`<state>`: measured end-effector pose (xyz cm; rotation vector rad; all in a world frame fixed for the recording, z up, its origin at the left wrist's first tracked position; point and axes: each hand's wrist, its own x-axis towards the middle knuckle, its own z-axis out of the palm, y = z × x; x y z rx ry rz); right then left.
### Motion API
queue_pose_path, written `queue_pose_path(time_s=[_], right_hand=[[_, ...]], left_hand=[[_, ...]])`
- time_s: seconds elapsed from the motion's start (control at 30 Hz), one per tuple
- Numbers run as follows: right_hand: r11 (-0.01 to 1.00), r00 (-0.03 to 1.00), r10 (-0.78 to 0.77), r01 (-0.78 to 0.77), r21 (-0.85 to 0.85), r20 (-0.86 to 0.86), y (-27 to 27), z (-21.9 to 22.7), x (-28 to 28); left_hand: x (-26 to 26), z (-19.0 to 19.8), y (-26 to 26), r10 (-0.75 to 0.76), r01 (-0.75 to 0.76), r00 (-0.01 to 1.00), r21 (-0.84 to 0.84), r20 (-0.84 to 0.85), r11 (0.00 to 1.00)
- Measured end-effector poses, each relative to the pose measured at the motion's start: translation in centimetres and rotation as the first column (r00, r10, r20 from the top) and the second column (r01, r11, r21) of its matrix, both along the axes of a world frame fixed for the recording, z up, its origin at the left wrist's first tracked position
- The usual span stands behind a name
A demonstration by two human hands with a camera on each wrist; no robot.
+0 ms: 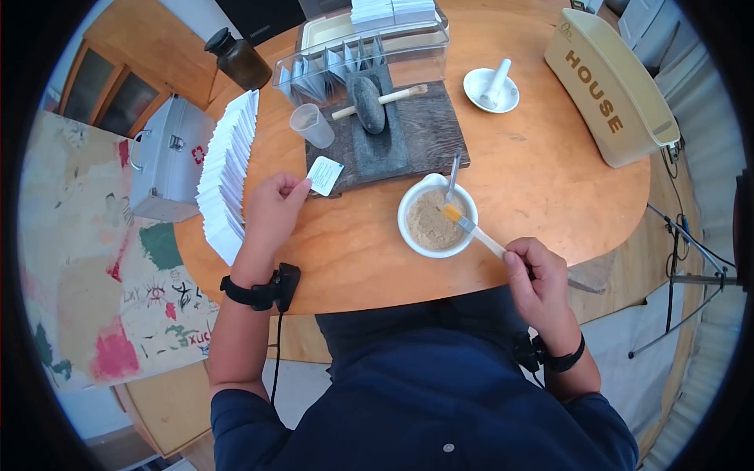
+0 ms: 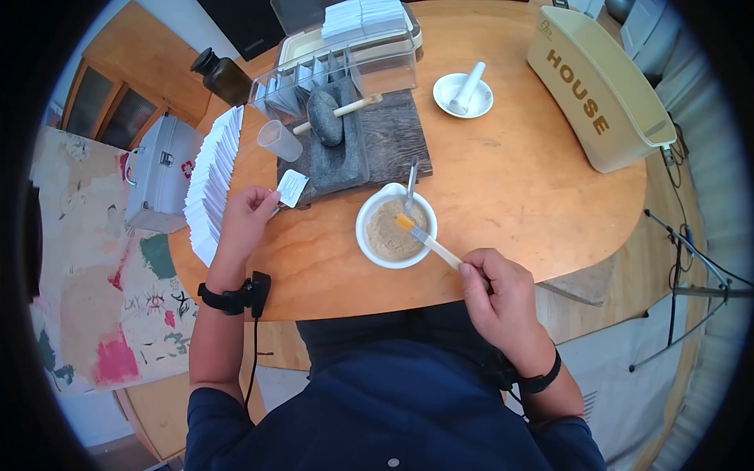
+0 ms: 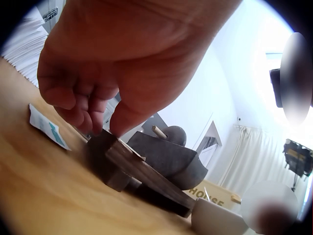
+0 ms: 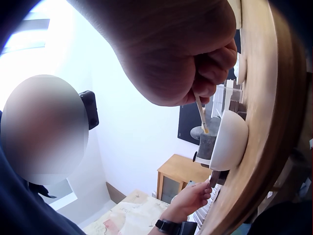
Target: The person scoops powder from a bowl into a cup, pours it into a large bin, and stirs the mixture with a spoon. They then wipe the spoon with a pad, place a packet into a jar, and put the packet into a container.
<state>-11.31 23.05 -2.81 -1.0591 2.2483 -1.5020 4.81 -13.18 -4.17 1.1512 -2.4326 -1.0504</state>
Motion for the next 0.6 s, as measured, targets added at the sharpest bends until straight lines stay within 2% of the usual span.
queue_pose_path(time_s=[0.03,0.1,0.13,0.2,0.33,0.4,0.47,0.53,0.6], right_hand=[[1.000,1.000,0.000,0.000,-0.004,-0.002,-0.1,0.0,0.0],[1.000,1.000,0.006,-0.006,0.004,-0.006,-0.1,0.0,0.0],[1.000,1.000,0.011,-0.011,0.011,-0.010,-0.1,0.0,0.0],[1.000,0.999,0.014,-0.014,0.002,-0.031,-0.2,0.1,0.0],[1.000,0.999,0.022,-0.022,-0.001,-0.028,-0.2,0.5,0.3],[0.999,0.999,0.042,-0.042,-0.009,0.000,-0.3,0.8,0.6],[0.999,0.999,0.052,-0.052,-0.011,0.015,-0.4,1.0,0.8],[0.989,0.993,0.106,-0.110,-0.096,-0.048,-0.7,0.9,1.1],[0.991,0.992,0.090,-0.098,-0.091,-0.092,-1.0,1.2,1.2]], left_hand=[[0.2,-0.1,-0.2,0.001,-0.001,1.000,0.000,0.001,1.000],[0.6,0.0,-0.3,-0.017,0.031,0.995,0.145,-0.103,0.989],[0.7,0.1,-0.1,-0.017,0.032,0.995,0.145,-0.102,0.989],[1.0,1.7,1.2,0.010,0.036,0.980,0.229,-0.196,0.973],[1.6,5.0,5.0,0.067,0.007,0.971,0.304,-0.231,0.953],[1.4,5.9,7.4,0.044,0.072,0.952,0.359,-0.304,0.931],[0.8,5.8,9.5,0.014,0.115,0.946,0.377,-0.323,0.919],[-0.4,5.0,11.2,-0.022,0.168,0.938,0.396,-0.347,0.903],[-1.6,3.9,12.5,-0.088,0.216,0.924,0.320,-0.373,0.923]])
